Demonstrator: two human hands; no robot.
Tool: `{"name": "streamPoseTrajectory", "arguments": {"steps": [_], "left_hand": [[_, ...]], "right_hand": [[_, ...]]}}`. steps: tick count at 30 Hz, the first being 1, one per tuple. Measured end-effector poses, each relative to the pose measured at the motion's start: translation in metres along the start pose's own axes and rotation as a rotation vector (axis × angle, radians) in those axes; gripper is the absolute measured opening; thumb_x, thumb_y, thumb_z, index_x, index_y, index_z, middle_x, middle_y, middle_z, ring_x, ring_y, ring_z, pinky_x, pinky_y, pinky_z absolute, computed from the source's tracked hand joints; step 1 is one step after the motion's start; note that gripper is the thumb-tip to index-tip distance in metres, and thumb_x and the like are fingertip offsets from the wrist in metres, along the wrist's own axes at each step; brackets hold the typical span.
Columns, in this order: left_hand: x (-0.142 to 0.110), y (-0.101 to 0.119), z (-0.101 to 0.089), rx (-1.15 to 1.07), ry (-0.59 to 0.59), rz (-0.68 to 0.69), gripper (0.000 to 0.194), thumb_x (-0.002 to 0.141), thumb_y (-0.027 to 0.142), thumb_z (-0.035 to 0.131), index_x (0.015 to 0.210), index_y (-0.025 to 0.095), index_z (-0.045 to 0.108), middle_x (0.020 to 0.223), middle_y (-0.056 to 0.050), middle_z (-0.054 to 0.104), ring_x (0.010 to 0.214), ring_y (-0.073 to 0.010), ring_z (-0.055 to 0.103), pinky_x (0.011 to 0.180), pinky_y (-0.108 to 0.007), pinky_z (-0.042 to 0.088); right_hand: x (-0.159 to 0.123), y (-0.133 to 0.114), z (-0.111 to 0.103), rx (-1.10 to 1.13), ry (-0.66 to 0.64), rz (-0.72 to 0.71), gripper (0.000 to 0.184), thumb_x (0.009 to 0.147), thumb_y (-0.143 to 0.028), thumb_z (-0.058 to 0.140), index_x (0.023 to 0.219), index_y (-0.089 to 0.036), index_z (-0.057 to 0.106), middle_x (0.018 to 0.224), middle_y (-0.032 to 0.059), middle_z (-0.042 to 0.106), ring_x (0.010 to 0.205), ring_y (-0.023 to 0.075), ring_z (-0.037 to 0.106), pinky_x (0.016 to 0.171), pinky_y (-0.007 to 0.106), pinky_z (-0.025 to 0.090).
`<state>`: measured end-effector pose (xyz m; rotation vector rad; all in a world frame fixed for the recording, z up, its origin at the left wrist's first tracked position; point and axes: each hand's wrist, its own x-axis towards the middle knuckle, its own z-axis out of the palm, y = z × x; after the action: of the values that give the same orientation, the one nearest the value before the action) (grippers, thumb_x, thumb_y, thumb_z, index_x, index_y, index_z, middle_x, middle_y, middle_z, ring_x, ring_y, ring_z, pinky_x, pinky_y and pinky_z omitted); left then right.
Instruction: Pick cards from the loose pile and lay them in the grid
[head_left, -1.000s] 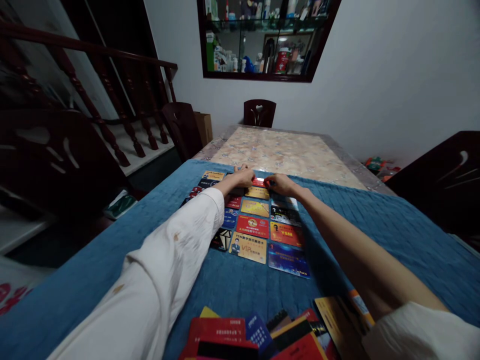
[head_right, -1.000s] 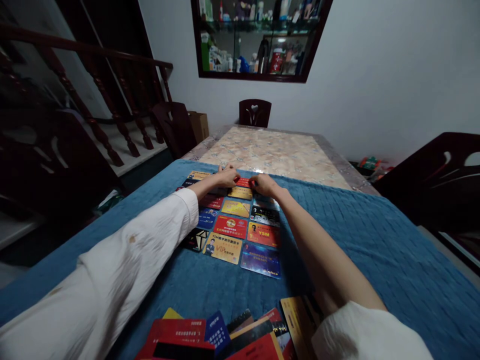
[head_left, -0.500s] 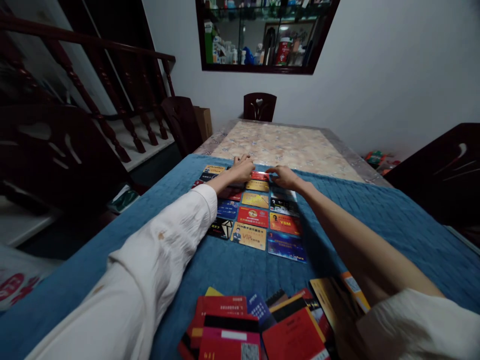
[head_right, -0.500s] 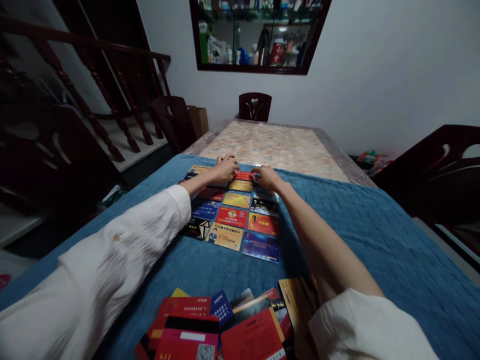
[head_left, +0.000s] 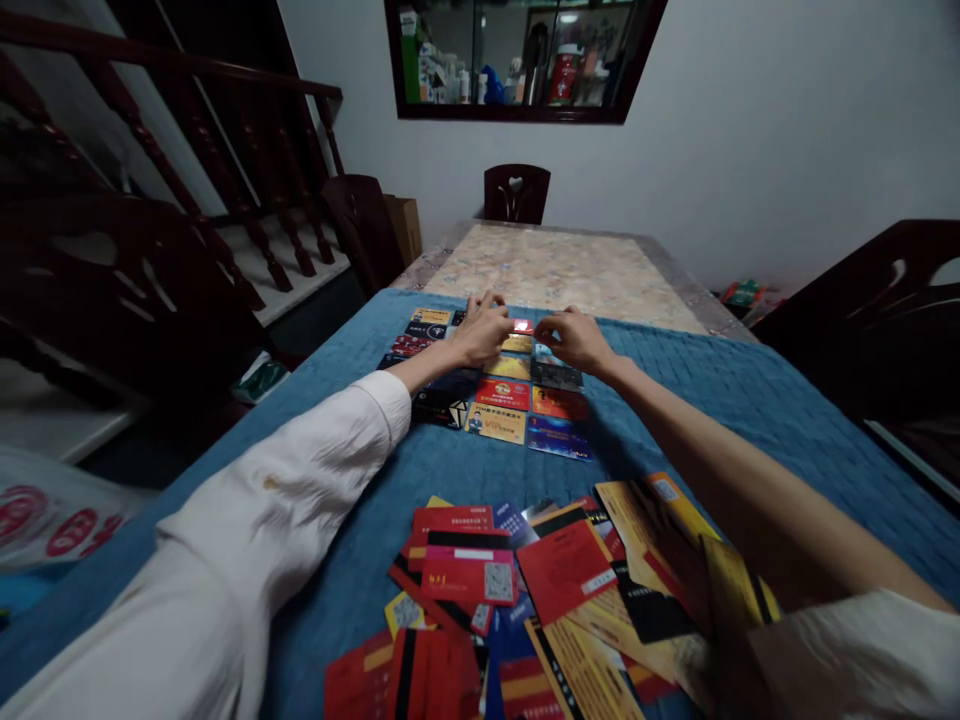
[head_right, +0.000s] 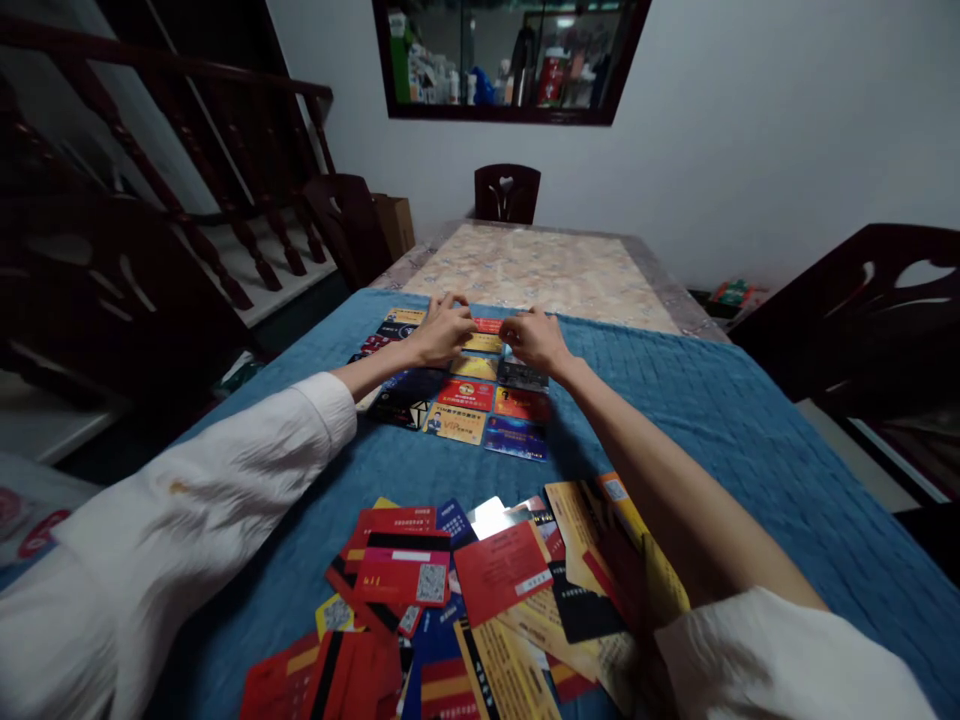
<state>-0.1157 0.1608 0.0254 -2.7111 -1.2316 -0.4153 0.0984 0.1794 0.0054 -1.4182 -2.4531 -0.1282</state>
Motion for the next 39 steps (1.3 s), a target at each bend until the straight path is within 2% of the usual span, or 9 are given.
{"name": "streamPoseTrajectory", "arguments": {"steps": [6,10,16,19,24,30,34,39], "left_hand": [[-0.031,0.035,-0.012,-0.012,-0.023,0.076,0.028,0.082,0.008,0.052,0.100,0.017,0.072,0.114,-0.013,0.067,0.129,-0.0353,0.039,0.098,-0.053,0.029],[-0.053,0.057,-0.016,-0.007,-0.049,0.106,0.025,0.083,0.011,0.053,0.099,0.015,0.072,0.114,-0.015,0.066,0.130,-0.0361,0.038,0.098,-0.053,0.029],[-0.089,0.078,-0.017,-0.043,-0.036,0.169,0.024,0.087,0.013,0.054,0.105,0.017,0.069,0.115,-0.013,0.067,0.129,-0.0339,0.040,0.100,-0.053,0.029],[-0.109,0.084,-0.019,-0.066,-0.005,0.177,0.022,0.091,0.015,0.052,0.106,0.015,0.068,0.114,-0.013,0.068,0.128,-0.0335,0.041,0.100,-0.054,0.029],[-0.145,0.088,-0.028,-0.095,0.034,0.189,0.020,0.093,0.019,0.053,0.104,0.015,0.068,0.112,-0.012,0.068,0.126,-0.0328,0.042,0.101,-0.053,0.030],[-0.185,0.091,-0.037,-0.162,0.001,0.210,0.016,0.093,0.023,0.055,0.097,0.017,0.070,0.100,-0.009,0.070,0.124,-0.0311,0.045,0.103,-0.051,0.031],[-0.207,0.092,-0.043,-0.192,-0.012,0.220,0.017,0.090,0.026,0.058,0.099,0.017,0.070,0.098,-0.008,0.069,0.123,-0.0319,0.046,0.104,-0.051,0.033],[-0.224,0.092,-0.048,-0.210,-0.050,0.242,0.030,0.081,0.040,0.067,0.100,0.017,0.069,0.100,-0.009,0.068,0.116,-0.0330,0.048,0.100,-0.051,0.038]], "right_hand": [[-0.041,-0.027,-0.014,0.001,0.025,-0.063,0.025,0.092,-0.023,0.050,0.100,-0.022,0.073,0.099,0.0092,0.074,0.099,0.0278,0.054,0.079,0.036,0.035],[-0.069,-0.041,-0.021,-0.010,0.028,-0.099,0.026,0.094,-0.024,0.048,0.096,-0.023,0.074,0.097,0.0099,0.073,0.096,0.0273,0.053,0.077,0.037,0.035],[-0.102,-0.063,-0.024,0.010,0.054,-0.184,0.023,0.095,-0.026,0.051,0.095,-0.022,0.073,0.097,0.0093,0.073,0.097,0.0266,0.051,0.075,0.036,0.032],[-0.116,-0.079,-0.024,0.032,0.057,-0.226,0.019,0.094,-0.025,0.053,0.095,-0.022,0.072,0.094,0.0086,0.073,0.098,0.0265,0.051,0.073,0.036,0.030],[-0.139,-0.108,-0.022,0.105,0.037,-0.304,0.017,0.095,-0.026,0.055,0.097,-0.022,0.071,0.098,0.0078,0.072,0.101,0.0265,0.049,0.079,0.038,0.032],[-0.161,-0.137,-0.026,0.211,0.006,-0.357,0.016,0.093,-0.026,0.058,0.104,-0.022,0.070,0.105,0.0077,0.071,0.108,0.0273,0.047,0.086,0.042,0.034],[-0.172,-0.151,-0.037,0.276,-0.097,-0.430,0.024,0.097,-0.032,0.055,0.114,-0.021,0.068,0.116,0.0099,0.068,0.114,0.0286,0.045,0.091,0.046,0.034],[-0.182,-0.163,-0.044,0.330,-0.173,-0.469,0.035,0.097,-0.045,0.054,0.118,-0.021,0.067,0.124,0.0113,0.066,0.119,0.0299,0.044,0.096,0.049,0.034]]}}
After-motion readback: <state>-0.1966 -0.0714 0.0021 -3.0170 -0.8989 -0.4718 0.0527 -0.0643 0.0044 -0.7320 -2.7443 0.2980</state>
